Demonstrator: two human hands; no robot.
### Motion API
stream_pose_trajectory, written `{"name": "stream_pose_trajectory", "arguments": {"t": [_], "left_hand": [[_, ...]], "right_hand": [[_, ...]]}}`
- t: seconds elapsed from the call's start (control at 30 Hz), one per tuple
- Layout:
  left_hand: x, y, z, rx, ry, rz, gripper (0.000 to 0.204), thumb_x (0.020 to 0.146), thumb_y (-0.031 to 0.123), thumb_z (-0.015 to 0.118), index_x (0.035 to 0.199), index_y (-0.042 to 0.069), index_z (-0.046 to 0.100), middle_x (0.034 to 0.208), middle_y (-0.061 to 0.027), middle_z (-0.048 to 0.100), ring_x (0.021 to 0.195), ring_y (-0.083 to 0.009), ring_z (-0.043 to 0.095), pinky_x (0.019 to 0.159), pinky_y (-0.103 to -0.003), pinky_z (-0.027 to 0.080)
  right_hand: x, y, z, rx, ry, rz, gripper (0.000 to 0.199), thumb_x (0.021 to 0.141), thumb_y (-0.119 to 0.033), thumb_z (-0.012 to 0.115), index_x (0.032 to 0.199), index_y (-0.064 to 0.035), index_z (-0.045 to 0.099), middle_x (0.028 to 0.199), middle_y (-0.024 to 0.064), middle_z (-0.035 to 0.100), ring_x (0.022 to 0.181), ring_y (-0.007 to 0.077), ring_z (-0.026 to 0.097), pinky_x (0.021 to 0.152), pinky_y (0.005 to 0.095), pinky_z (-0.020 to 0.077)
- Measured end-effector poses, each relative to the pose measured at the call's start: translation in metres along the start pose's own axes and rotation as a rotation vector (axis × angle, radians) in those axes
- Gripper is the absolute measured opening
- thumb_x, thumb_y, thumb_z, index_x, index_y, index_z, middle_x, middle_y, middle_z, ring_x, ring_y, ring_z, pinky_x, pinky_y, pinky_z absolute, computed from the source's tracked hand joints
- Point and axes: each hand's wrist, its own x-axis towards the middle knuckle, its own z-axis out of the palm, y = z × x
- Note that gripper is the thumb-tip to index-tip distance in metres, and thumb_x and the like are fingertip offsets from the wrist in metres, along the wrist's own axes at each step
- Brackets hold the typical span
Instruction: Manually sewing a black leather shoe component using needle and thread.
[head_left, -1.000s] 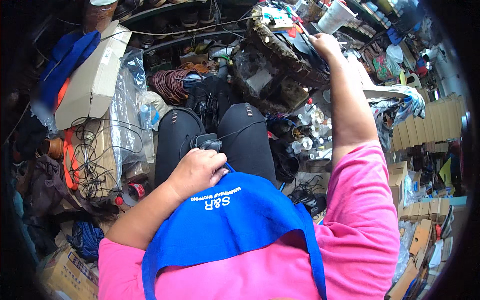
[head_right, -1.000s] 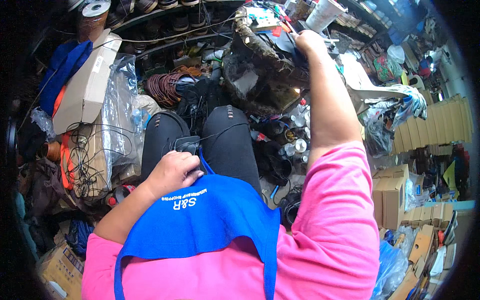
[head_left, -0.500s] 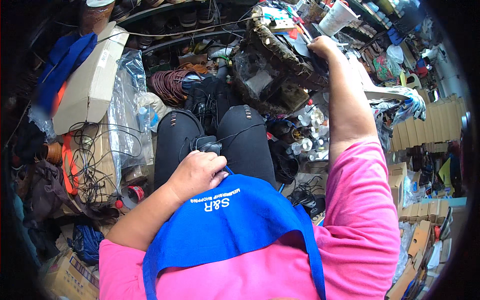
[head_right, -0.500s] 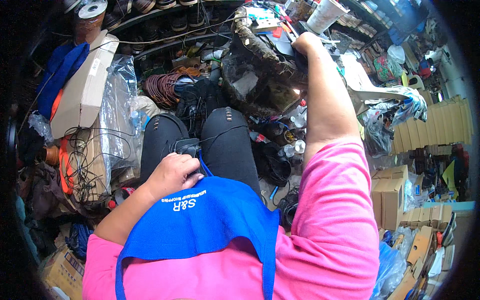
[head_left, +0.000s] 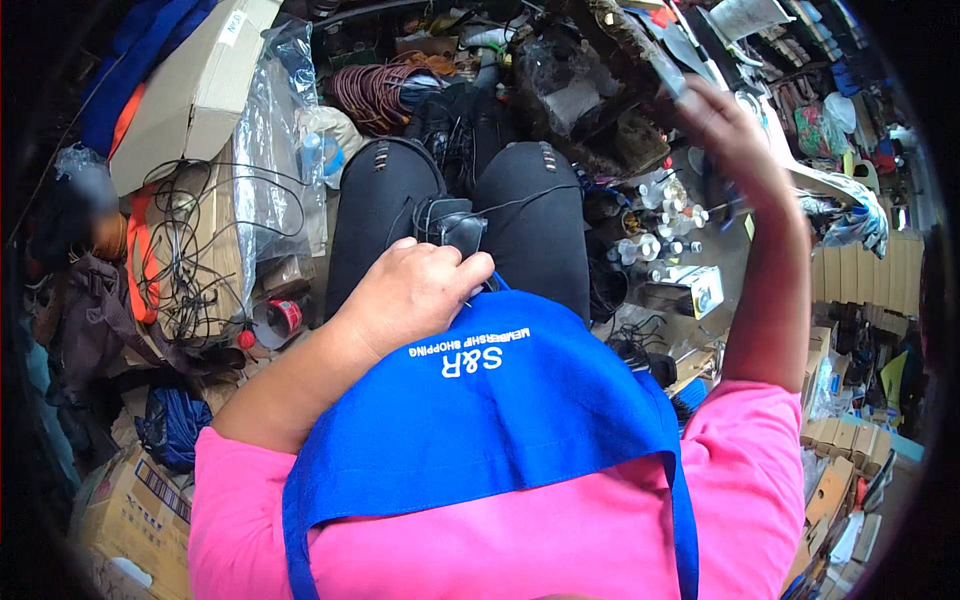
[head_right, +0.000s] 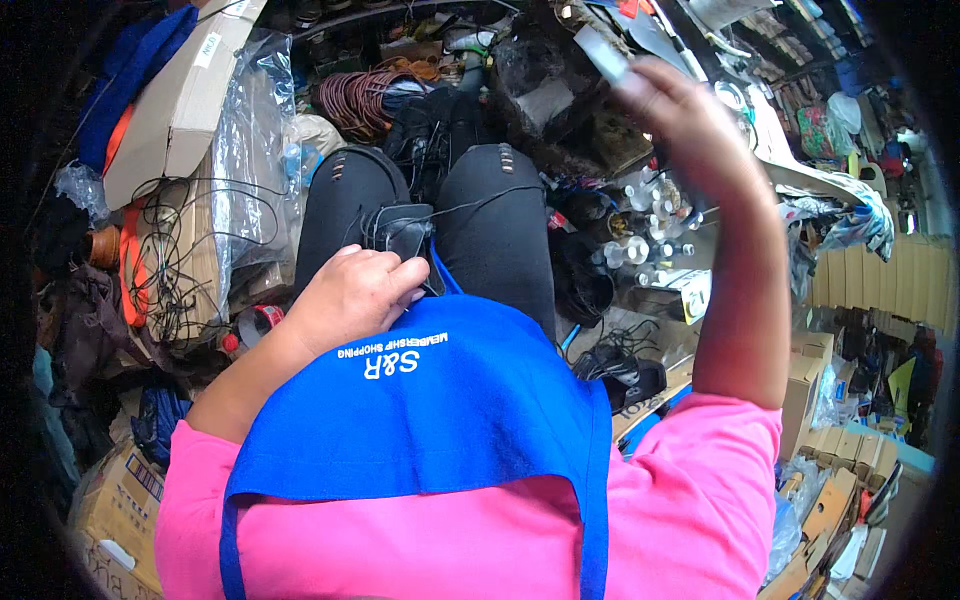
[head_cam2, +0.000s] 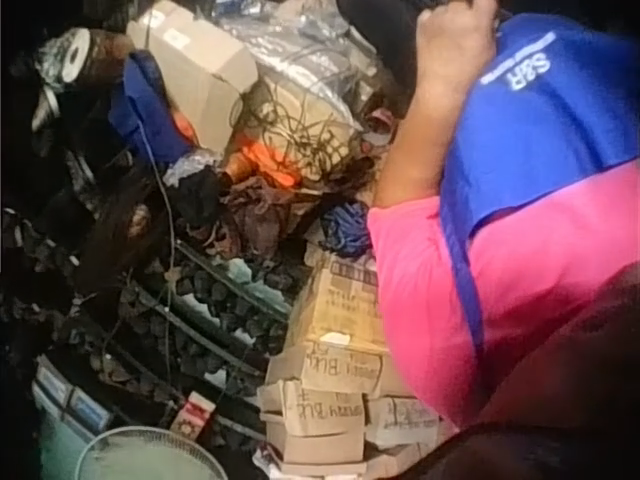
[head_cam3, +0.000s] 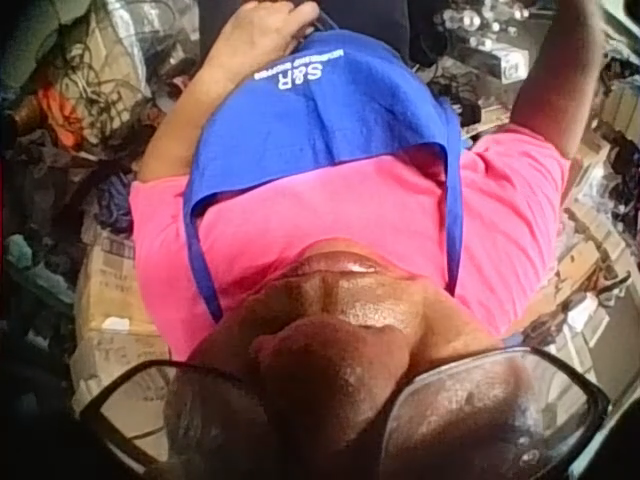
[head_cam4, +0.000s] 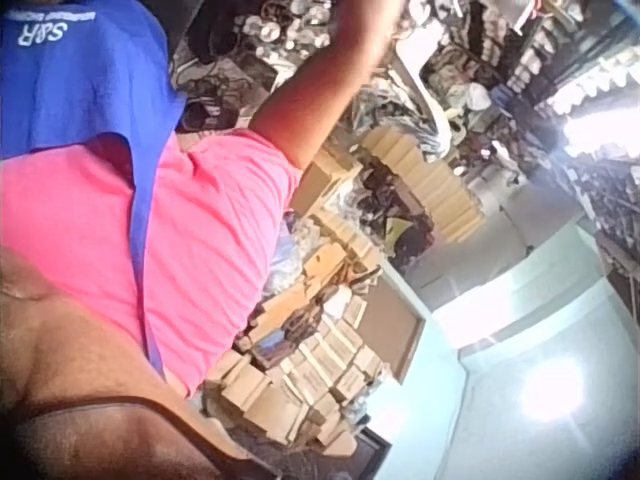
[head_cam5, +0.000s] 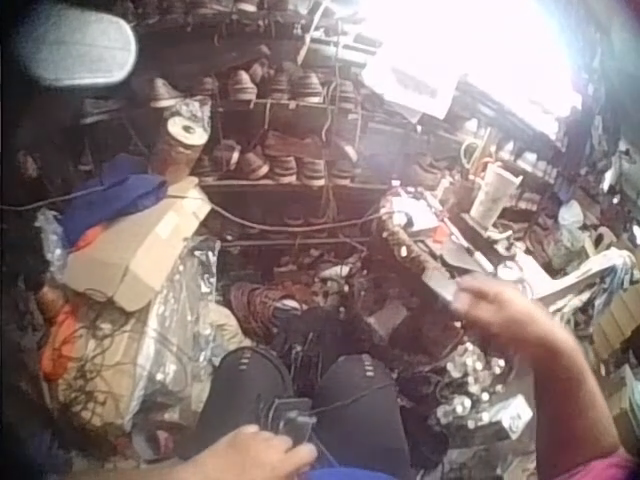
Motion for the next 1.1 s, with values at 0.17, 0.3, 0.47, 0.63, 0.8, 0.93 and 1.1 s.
{"name": "stream_pose_trajectory", "arguments": {"t": [0.17,0.3,0.47,0.63,0.8,0.93,1.1], "left_hand": [[-0.005,-0.002,0.005,-0.088,0.122,0.061,0.018,0.077,0.013,0.067,0.088,0.008,0.054,0.068,-0.0080,0.054,0.067,-0.0265,0.059,0.064,-0.037,0.045],[-0.005,-0.001,0.005,-0.077,0.133,0.070,0.019,0.077,0.013,0.067,0.090,0.007,0.054,0.069,-0.0077,0.055,0.067,-0.0260,0.059,0.064,-0.037,0.045],[-0.005,-0.003,0.005,-0.011,0.120,0.085,0.020,0.077,0.014,0.066,0.091,0.008,0.054,0.070,-0.0070,0.056,0.068,-0.0243,0.059,0.064,-0.036,0.044],[0.002,0.003,-0.010,0.231,-0.081,0.016,0.017,0.082,0.023,0.060,0.094,0.011,0.056,0.068,-0.0065,0.059,0.067,-0.0228,0.063,0.064,-0.035,0.045],[0.005,-0.006,0.001,0.111,-0.045,0.044,0.014,0.079,0.023,0.062,0.083,0.011,0.056,0.067,-0.0077,0.057,0.065,-0.0263,0.062,0.061,-0.038,0.046],[0.003,-0.009,0.016,-0.176,0.146,0.073,0.015,0.075,0.015,0.066,0.075,0.008,0.053,0.066,-0.0091,0.052,0.063,-0.0289,0.057,0.061,-0.039,0.046],[0.002,-0.005,0.022,-0.236,0.165,0.062,0.015,0.074,0.013,0.067,0.075,0.007,0.052,0.068,-0.0095,0.051,0.065,-0.0292,0.057,0.062,-0.039,0.046]], "right_hand": [[-0.061,-0.024,0.088,-0.222,-0.509,-0.101,0.019,0.090,-0.022,0.056,0.095,-0.0039,0.056,0.076,0.0182,0.061,0.068,0.0331,0.060,0.064,0.0403,0.0470],[-0.069,-0.030,0.127,-0.255,-0.606,-0.260,0.020,0.088,-0.023,0.054,0.095,-0.0051,0.056,0.078,0.0196,0.063,0.082,0.0396,0.061,0.067,0.0476,0.0462],[-0.058,-0.046,0.159,-0.327,-0.553,-0.171,0.021,0.090,-0.024,0.049,0.095,-0.0061,0.057,0.078,0.0194,0.064,0.080,0.0400,0.061,0.068,0.0513,0.0457],[-0.055,-0.048,0.170,-0.319,-0.479,-0.173,0.023,0.089,-0.026,0.049,0.092,-0.0055,0.057,0.078,0.0199,0.064,0.079,0.0399,0.062,0.068,0.0510,0.0465],[-0.057,-0.049,0.178,-0.291,-0.391,-0.160,0.026,0.089,-0.029,0.049,0.089,-0.0041,0.057,0.076,0.0206,0.063,0.076,0.0400,0.062,0.068,0.0501,0.0473],[-0.058,-0.047,0.185,-0.283,-0.349,-0.125,0.026,0.089,-0.029,0.050,0.089,-0.0043,0.059,0.077,0.0207,0.064,0.075,0.0391,0.062,0.068,0.0494,0.0474],[-0.053,-0.047,0.191,-0.286,-0.356,-0.062,0.026,0.088,-0.030,0.052,0.089,-0.0060,0.062,0.079,0.0189,0.065,0.078,0.0375,0.063,0.069,0.0477,0.0480]]}}
